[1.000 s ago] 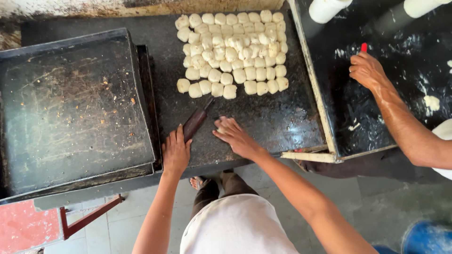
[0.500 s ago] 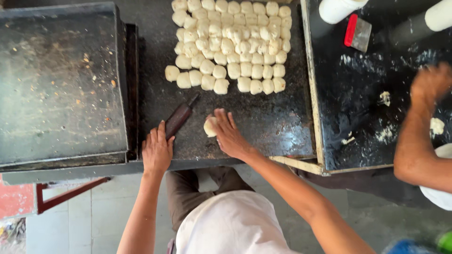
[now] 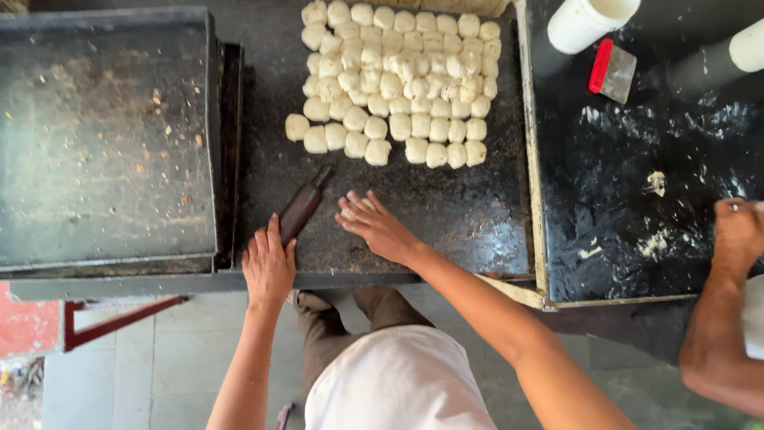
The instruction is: The person picks up small dough balls from a pile, flattens them using a rolling pin on a countertop, and places the flattened pieces onto a metal tray.
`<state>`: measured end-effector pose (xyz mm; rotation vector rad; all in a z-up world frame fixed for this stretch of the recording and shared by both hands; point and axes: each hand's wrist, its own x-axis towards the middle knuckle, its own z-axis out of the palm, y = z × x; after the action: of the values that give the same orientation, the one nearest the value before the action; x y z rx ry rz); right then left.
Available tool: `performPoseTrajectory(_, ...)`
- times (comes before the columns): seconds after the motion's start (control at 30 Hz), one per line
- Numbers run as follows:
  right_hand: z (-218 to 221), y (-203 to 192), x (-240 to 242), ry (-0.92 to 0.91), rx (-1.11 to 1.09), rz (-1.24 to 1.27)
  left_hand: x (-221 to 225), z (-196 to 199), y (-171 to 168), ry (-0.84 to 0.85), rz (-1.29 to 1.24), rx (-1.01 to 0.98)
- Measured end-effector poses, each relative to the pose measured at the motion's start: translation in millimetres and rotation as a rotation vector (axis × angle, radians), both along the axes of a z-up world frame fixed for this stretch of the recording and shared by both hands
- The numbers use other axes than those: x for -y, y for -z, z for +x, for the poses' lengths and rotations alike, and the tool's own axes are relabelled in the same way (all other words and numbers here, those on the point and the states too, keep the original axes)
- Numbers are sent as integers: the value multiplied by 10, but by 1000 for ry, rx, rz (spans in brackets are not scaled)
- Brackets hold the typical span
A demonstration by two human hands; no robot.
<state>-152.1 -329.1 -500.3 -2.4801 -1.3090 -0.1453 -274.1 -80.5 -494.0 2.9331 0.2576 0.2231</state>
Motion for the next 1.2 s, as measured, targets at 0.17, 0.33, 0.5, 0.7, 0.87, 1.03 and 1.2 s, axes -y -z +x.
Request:
performPoseTrajectory(0.17,-190,-182,19,51,-580,318,27,19,1,-19,-28,-28)
performPoseTrajectory(0.33,-520,-218,-128,129,-191,-69,53,51,-52,-12,35,66)
performPoseTrajectory(0.5,-800,-322,-219,199,-91,-222,122,21,-95,-8,-14,160)
performPoseTrajectory(0.7,-185,-701,-171,375,-474,42,88,381,-233,105,-103,134)
performPoseTrajectory(0.87,89,-412,166,405,-386,459,242,498,-255,497,-133,84)
performPoseTrajectory(1.03,645,61,-20,513,-236,298,139,1089,-223,403,-53,-164)
performPoseTrajectory(1.2,828,112,-30,425,-223,266,79,1305,-149,259,-180,-209)
